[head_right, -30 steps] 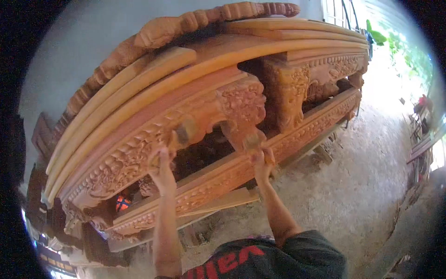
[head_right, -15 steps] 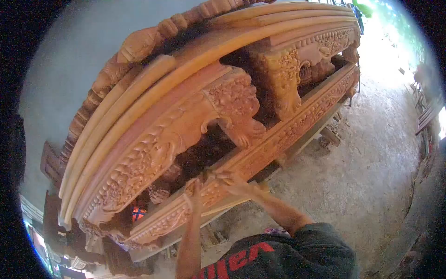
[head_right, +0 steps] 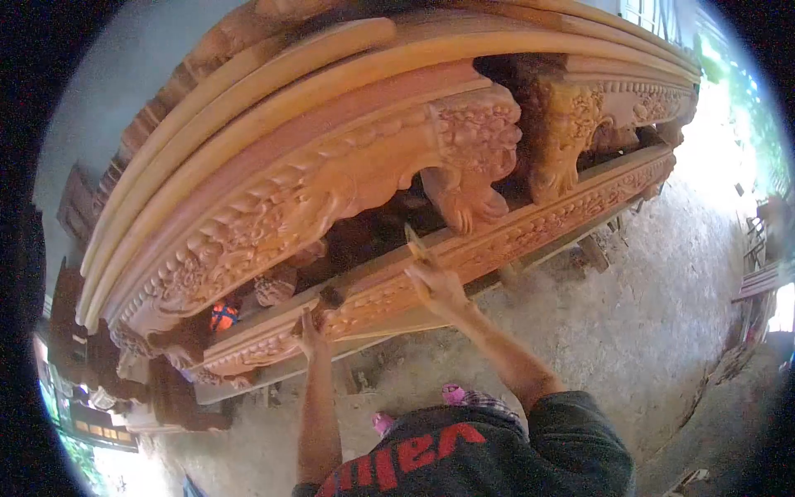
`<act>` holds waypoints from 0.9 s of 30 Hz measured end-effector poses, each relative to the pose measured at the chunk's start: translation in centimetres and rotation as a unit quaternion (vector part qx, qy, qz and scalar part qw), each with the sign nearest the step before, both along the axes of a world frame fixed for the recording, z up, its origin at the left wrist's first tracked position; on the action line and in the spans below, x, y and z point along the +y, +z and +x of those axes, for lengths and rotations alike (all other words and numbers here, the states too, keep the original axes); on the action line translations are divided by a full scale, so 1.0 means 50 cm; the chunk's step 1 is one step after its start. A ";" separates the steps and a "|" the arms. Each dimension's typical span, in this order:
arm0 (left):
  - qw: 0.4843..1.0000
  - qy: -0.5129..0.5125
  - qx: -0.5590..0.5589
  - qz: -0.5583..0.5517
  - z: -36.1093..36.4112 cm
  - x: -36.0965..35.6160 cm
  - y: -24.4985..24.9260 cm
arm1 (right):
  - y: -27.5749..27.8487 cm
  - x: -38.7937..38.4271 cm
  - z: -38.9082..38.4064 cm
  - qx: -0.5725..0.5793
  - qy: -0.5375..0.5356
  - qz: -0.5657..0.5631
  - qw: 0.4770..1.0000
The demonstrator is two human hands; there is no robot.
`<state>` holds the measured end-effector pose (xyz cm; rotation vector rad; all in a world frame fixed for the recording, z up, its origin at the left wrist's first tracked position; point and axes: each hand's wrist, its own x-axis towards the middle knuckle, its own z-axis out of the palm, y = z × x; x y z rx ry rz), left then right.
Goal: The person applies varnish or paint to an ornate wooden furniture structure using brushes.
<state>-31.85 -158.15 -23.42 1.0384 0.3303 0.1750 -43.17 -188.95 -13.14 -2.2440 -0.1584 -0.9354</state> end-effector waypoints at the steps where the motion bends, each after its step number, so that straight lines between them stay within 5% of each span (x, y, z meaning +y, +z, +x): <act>1: 1.000 -0.009 -0.022 -0.012 -0.015 -0.002 0.007 | 0.006 0.008 0.009 0.024 0.010 0.006 1.000; 7: 0.996 0.013 0.023 -0.086 -0.082 0.014 0.024 | 0.127 -0.026 0.072 -0.013 -0.107 -0.034 0.994; 13: 0.991 0.027 0.050 -0.122 -0.094 0.053 -0.026 | -0.033 -0.035 0.132 -0.005 -0.159 -0.021 0.987; 20: 0.985 0.021 0.071 -0.153 -0.118 0.079 -0.016 | 0.105 -0.032 0.119 -0.101 -0.132 -0.044 0.985; 22: 0.982 0.005 0.080 -0.170 -0.120 0.059 -0.022 | -0.012 -0.060 0.156 -0.031 -0.130 -0.089 0.987; 24: 0.979 -0.004 0.090 -0.185 -0.126 0.047 -0.018 | -0.060 -0.065 0.157 0.048 -0.151 0.000 0.987; 27: 0.984 -0.028 0.078 -0.158 -0.145 0.048 -0.001 | 0.025 -0.031 0.083 0.092 -0.153 0.031 0.984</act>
